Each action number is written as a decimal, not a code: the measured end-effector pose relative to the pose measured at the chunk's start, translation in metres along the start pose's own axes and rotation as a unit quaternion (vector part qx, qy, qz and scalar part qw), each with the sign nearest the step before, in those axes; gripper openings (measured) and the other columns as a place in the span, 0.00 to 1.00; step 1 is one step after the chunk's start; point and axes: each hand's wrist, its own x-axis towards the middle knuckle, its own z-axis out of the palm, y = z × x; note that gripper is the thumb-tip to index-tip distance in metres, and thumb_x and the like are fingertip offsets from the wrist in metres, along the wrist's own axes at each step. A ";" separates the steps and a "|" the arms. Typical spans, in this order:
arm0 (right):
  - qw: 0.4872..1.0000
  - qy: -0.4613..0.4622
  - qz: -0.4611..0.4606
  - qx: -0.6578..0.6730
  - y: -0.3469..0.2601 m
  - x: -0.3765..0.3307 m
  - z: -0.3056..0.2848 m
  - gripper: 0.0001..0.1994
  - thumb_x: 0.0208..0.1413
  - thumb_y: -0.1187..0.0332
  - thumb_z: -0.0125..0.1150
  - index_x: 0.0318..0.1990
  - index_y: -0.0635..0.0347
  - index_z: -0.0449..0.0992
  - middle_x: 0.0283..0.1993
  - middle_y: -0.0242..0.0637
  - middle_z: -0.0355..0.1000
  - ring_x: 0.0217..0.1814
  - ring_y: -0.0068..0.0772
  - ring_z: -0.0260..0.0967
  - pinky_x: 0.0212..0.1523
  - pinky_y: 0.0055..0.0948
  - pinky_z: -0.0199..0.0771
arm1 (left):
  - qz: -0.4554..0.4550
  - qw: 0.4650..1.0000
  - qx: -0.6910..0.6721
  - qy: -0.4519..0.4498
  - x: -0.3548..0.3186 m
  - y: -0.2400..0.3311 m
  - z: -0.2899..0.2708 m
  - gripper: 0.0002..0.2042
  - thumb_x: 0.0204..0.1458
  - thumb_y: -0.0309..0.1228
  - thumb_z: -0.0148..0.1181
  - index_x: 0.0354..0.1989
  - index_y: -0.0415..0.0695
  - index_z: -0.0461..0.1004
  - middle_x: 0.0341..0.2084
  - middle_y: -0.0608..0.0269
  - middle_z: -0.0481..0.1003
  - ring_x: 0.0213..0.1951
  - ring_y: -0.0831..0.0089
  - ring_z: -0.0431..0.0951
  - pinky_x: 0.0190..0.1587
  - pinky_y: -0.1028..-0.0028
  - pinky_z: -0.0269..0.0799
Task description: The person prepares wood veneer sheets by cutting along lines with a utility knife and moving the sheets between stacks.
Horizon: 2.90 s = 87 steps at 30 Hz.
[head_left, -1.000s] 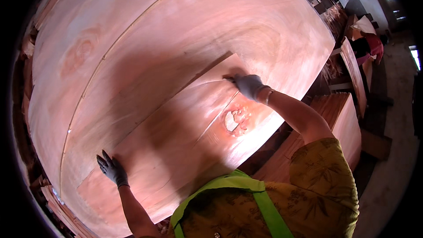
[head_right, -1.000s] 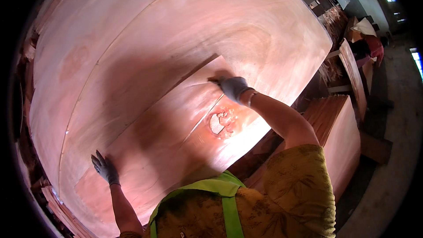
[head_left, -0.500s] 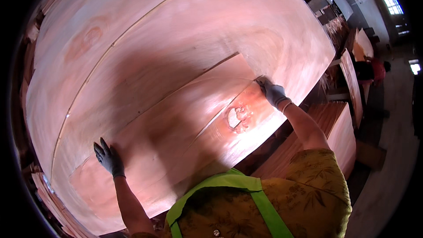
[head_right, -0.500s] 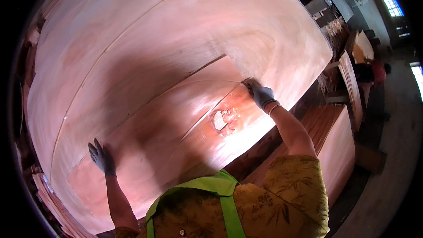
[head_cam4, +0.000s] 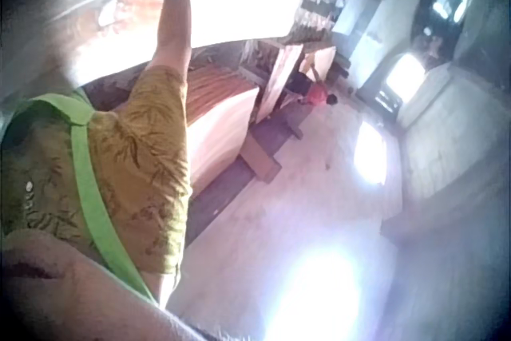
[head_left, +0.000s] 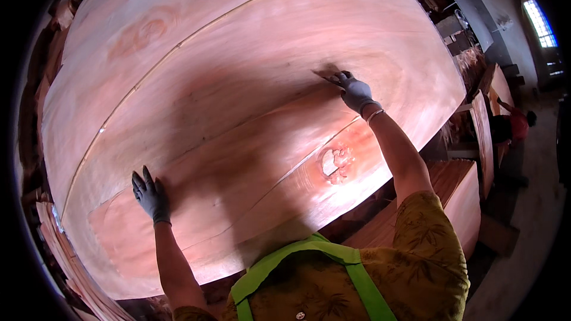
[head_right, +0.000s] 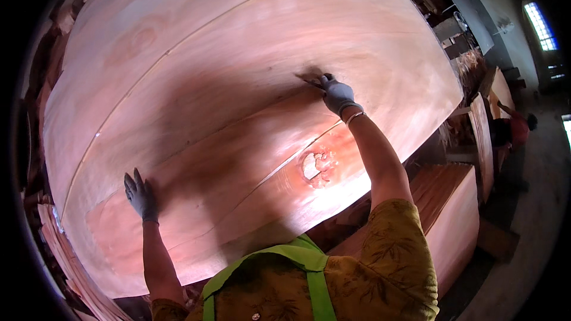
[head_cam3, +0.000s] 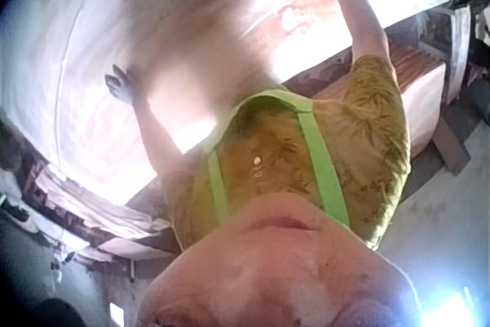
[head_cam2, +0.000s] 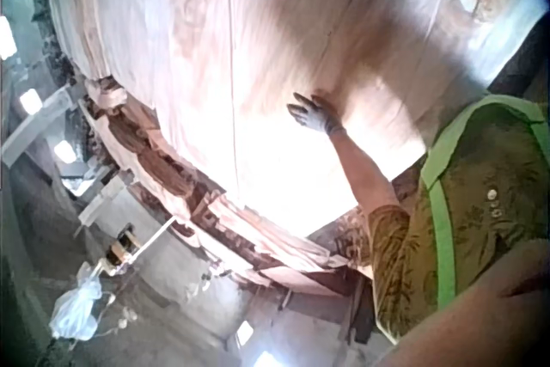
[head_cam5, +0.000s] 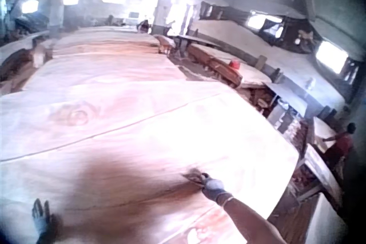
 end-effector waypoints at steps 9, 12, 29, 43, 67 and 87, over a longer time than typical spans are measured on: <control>0.993 0.093 -0.041 -0.064 -0.003 -0.009 -0.002 0.07 0.51 0.68 0.50 0.37 0.48 0.73 0.45 0.39 0.70 0.33 0.49 0.72 0.32 0.44 0.72 | -0.005 1.000 0.003 -0.006 -0.002 0.001 0.001 0.28 0.56 0.39 0.49 0.66 0.55 0.51 0.64 0.47 0.51 0.64 0.51 0.52 0.63 0.56 0.50; 0.978 0.205 -0.025 0.004 -0.024 -0.031 -0.035 0.08 0.48 0.72 0.54 0.37 0.49 0.70 0.52 0.36 0.68 0.30 0.48 0.71 0.29 0.41 0.72 | -0.014 1.000 0.006 -0.013 -0.004 0.001 0.002 0.28 0.56 0.39 0.49 0.66 0.56 0.51 0.64 0.47 0.51 0.64 0.51 0.52 0.62 0.56 0.51; 0.969 -0.222 0.060 0.090 -0.164 -0.411 -0.025 0.12 0.47 0.66 0.56 0.42 0.49 0.75 0.39 0.41 0.72 0.36 0.49 0.71 0.37 0.44 0.72 | -0.051 0.996 -0.032 0.059 -0.016 0.000 -0.017 0.32 0.55 0.47 0.48 0.66 0.47 0.49 0.64 0.43 0.49 0.65 0.52 0.51 0.61 0.51 0.48; 0.984 0.016 -0.097 -0.148 -0.162 -0.299 0.068 0.15 0.54 0.66 0.48 0.50 0.49 0.69 0.49 0.41 0.70 0.24 0.40 0.72 0.23 0.37 0.71 | -0.054 0.993 -0.083 0.056 -0.015 -0.002 -0.010 0.31 0.54 0.46 0.47 0.65 0.47 0.52 0.64 0.44 0.49 0.65 0.52 0.51 0.61 0.53 0.47; 0.968 -0.059 0.164 0.179 -0.140 -0.232 0.031 0.15 0.44 0.64 0.63 0.41 0.55 0.73 0.32 0.43 0.74 0.36 0.45 0.72 0.39 0.38 0.70 | -0.020 0.996 -0.061 0.069 -0.008 0.008 -0.022 0.30 0.53 0.40 0.49 0.64 0.43 0.53 0.63 0.47 0.53 0.63 0.52 0.54 0.59 0.53 0.52; 0.522 0.081 0.512 0.678 -0.081 -0.290 0.044 0.10 0.52 0.62 0.60 0.24 0.54 0.70 0.15 0.27 0.61 0.10 0.22 0.53 0.11 0.24 0.53 | -0.001 0.994 -0.064 0.093 -0.008 0.006 -0.010 0.26 0.56 0.38 0.45 0.63 0.47 0.56 0.64 0.52 0.55 0.63 0.57 0.56 0.58 0.58 0.55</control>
